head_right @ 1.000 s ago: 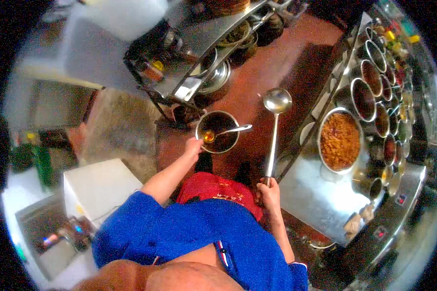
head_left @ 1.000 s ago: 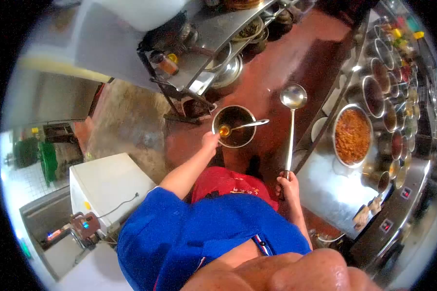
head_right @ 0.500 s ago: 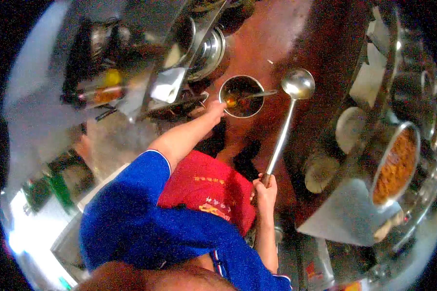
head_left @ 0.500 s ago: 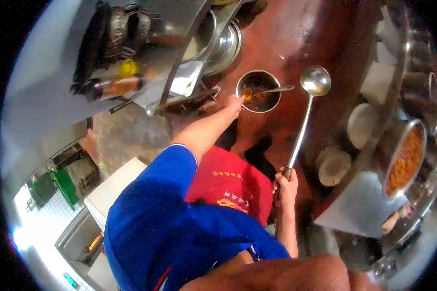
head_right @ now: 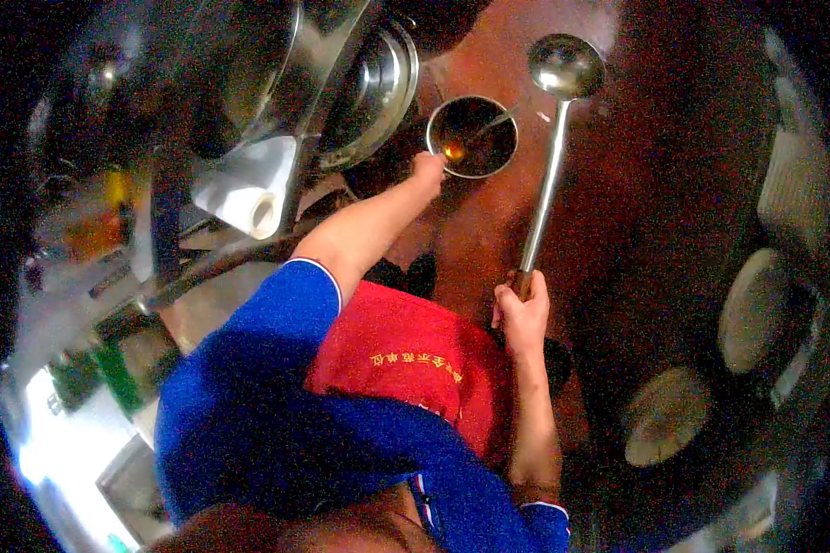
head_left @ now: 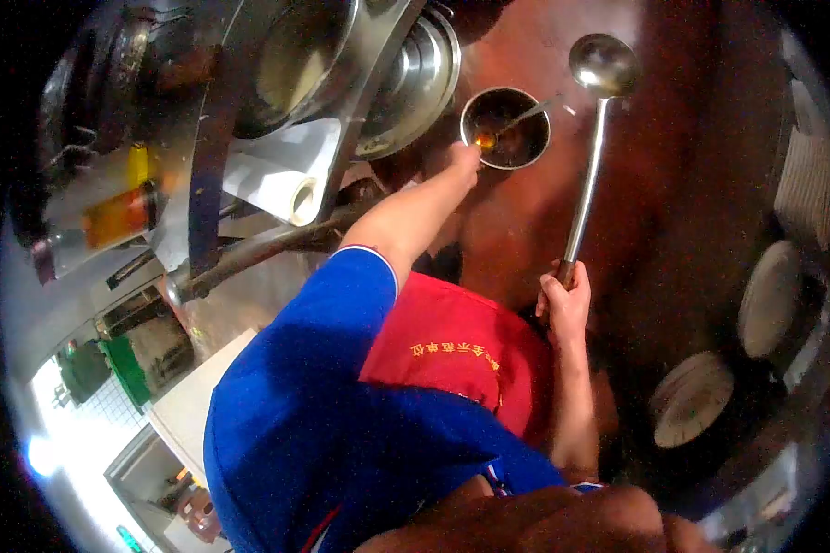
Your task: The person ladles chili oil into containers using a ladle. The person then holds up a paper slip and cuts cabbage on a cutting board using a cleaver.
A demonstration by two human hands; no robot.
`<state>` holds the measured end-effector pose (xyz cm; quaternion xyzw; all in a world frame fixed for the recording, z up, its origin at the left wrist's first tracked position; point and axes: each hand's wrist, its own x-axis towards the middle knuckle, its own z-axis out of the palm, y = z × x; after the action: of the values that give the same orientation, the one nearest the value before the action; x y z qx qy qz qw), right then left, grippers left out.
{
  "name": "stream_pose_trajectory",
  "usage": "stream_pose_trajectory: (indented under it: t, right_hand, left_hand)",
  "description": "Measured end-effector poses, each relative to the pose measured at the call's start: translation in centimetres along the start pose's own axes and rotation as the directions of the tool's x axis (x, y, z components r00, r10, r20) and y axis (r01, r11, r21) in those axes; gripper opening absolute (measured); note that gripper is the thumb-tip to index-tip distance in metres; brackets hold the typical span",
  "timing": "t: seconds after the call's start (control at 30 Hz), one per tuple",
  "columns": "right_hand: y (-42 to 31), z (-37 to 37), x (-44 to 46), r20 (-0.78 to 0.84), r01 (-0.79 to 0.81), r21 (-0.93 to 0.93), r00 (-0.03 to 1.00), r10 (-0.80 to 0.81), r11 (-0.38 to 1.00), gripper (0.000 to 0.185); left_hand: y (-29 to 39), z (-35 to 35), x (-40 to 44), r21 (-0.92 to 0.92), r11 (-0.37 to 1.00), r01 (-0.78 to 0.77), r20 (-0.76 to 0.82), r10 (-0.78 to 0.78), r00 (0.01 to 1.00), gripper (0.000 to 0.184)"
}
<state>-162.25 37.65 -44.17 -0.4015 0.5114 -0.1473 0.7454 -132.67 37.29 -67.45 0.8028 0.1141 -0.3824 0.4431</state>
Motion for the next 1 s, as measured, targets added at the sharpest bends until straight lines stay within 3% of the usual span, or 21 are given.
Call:
stream_pose_trajectory:
  t: [0.1, 0.17, 0.23, 0.27, 0.3, 0.33, 0.43, 0.47, 0.5, 0.57, 0.6, 0.67, 0.7, 0.73, 0.77, 0.8, 0.9, 1.0]
  right_hand:
    - [3.1, 0.1, 2.0, 0.010, 0.094, -0.004, 0.996, -0.094, 0.996, 0.021]
    - [3.4, 0.2, 1.1, -0.028, 0.135, -0.096, 0.990, -0.138, 0.986, 0.023]
    - [3.7, -0.9, 2.2, 0.039, 0.208, -0.096, 0.978, -0.205, 0.973, 0.022]
    - [4.2, -1.4, 3.3, 0.051, 0.306, -0.170, 0.952, -0.301, 0.937, 0.019]
    - [2.9, -0.6, 3.0, 0.036, 0.252, -0.086, 0.968, -0.250, 0.964, 0.016]
    - [3.4, -0.9, 3.9, 0.032, 0.302, -0.116, 0.953, -0.300, 0.946, 0.016]
    - [2.7, -1.8, 4.8, 0.010, 0.335, -0.144, 0.941, -0.338, 0.931, 0.016]
    - [2.3, -1.7, 4.8, 0.002, 0.332, -0.142, 0.942, -0.335, 0.932, 0.016]
    - [1.9, -1.6, 4.7, -0.008, 0.299, -0.139, 0.953, -0.303, 0.944, 0.016]
    - [1.4, -1.6, 4.3, -0.031, 0.238, -0.130, 0.969, -0.243, 0.963, 0.016]
    - [2.6, -2.5, 5.8, -0.022, 0.329, -0.202, 0.940, -0.340, 0.922, 0.015]
    - [2.8, -3.3, 6.7, -0.016, 0.324, -0.200, 0.943, -0.334, 0.925, 0.015]
    - [2.9, -3.6, 7.1, -0.014, 0.318, -0.200, 0.945, -0.328, 0.927, 0.015]
    - [2.8, -3.8, 7.5, 0.003, 0.329, -0.224, 0.942, -0.337, 0.918, 0.016]
    - [3.0, -3.8, 7.6, 0.005, 0.336, -0.211, 0.939, -0.343, 0.918, 0.016]
    - [2.7, -3.7, 7.4, 0.009, 0.341, -0.199, 0.938, -0.346, 0.919, 0.016]
    - [3.0, -3.8, 8.1, 0.035, 0.331, -0.162, 0.943, -0.330, 0.930, 0.015]
    - [4.0, -4.3, 8.7, 0.027, 0.320, -0.189, 0.947, -0.320, 0.929, 0.015]
  left_hand:
    - [-0.9, 0.2, 0.3, 0.123, 0.991, -0.045, 0.000, 0.046, 0.999, 0.017]
    - [-2.7, 0.3, 1.7, 0.055, 0.998, 0.041, 0.010, -0.042, 0.999, 0.018]
    - [-3.4, 0.4, 2.0, 0.178, 0.984, -0.021, -0.022, 0.025, 0.999, 0.018]
    - [-3.4, 0.5, 2.1, 0.143, 0.990, -0.008, -0.058, 0.017, 0.998, 0.018]
    - [-3.0, 0.3, 1.8, 0.109, 0.994, 0.005, -0.096, 0.005, 0.995, 0.018]
    - [-2.4, 0.0, 1.5, 0.080, 0.997, 0.019, -0.132, -0.008, 0.991, 0.018]
    - [-0.1, -1.1, -1.1, 0.550, 0.835, 0.010, 0.115, -0.087, 0.989, 0.020]
    - [0.0, -1.1, -2.8, 0.497, 0.863, -0.094, 0.216, -0.018, 0.976, 0.017]
    - [0.4, -1.4, -4.5, 0.360, 0.926, -0.109, 0.405, -0.050, 0.913, 0.017]
    - [3.8, -3.3, -11.6, 0.005, 0.996, 0.092, 0.517, -0.081, 0.852, 0.017]
    - [4.0, -4.4, -13.5, -0.024, 0.999, -0.027, 0.485, 0.035, 0.874, 0.016]
    - [4.2, -7.0, -15.5, -0.073, 0.959, -0.274, 0.409, 0.280, 0.869, 0.015]
    - [4.1, -8.4, -15.0, 0.001, 0.876, -0.482, 0.350, 0.451, 0.821, 0.014]
    - [4.5, -9.5, -14.6, 0.014, 0.818, -0.574, 0.219, 0.558, 0.800, 0.013]
    - [5.3, -10.8, -14.0, 0.194, 0.670, -0.717, 0.089, 0.716, 0.693, 0.012]
    - [7.0, -11.8, -14.7, 0.352, 0.386, -0.853, 0.001, 0.911, 0.413, 0.011]
    - [9.5, -13.8, -13.6, 0.590, 0.004, -0.807, 0.061, 0.997, 0.050, 0.015]
    - [9.9, -14.9, -10.0, 0.609, 0.055, -0.791, 0.092, 0.986, 0.140, 0.022]
